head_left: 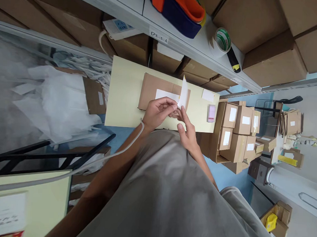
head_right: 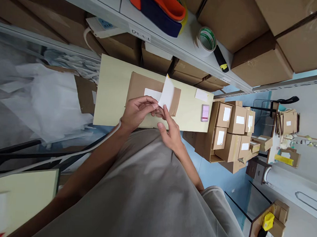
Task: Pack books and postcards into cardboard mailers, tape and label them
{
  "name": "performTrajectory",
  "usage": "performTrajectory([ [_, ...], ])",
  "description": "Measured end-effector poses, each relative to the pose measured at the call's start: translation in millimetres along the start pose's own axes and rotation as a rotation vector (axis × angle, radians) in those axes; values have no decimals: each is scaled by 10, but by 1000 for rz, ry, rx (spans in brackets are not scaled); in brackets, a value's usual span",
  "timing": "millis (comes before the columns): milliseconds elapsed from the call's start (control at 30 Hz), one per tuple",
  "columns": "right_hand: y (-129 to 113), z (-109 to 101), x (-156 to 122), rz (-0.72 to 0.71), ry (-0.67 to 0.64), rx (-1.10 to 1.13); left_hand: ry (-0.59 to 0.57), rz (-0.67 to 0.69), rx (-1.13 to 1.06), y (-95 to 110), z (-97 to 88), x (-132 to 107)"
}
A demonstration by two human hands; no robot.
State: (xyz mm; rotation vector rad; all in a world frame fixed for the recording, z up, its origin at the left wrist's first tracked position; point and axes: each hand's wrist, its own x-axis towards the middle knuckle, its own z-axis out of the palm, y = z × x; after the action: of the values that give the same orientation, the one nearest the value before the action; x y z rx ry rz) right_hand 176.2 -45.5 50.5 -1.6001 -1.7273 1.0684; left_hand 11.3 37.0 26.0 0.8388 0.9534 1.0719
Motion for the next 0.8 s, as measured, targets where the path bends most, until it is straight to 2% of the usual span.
performTrajectory([
  [133,-135,112,100,202,258,157,-17,-4,70,14,-104,-4],
  [233,-239,167,203,230,372,153,-60,25,122,28,-169,-36],
  [367,-319,233,283,257,381,194,-128,63,163,30,-259,-82],
  [533,-310,294,287,331,382,247,-187,85,204,-24,-352,-107],
  [667,-300,321,295,398,398,314,-173,-9,150,-115,-389,-117],
  [800,-308,348,300,448,417,367,-108,-111,73,-304,-438,-94],
])
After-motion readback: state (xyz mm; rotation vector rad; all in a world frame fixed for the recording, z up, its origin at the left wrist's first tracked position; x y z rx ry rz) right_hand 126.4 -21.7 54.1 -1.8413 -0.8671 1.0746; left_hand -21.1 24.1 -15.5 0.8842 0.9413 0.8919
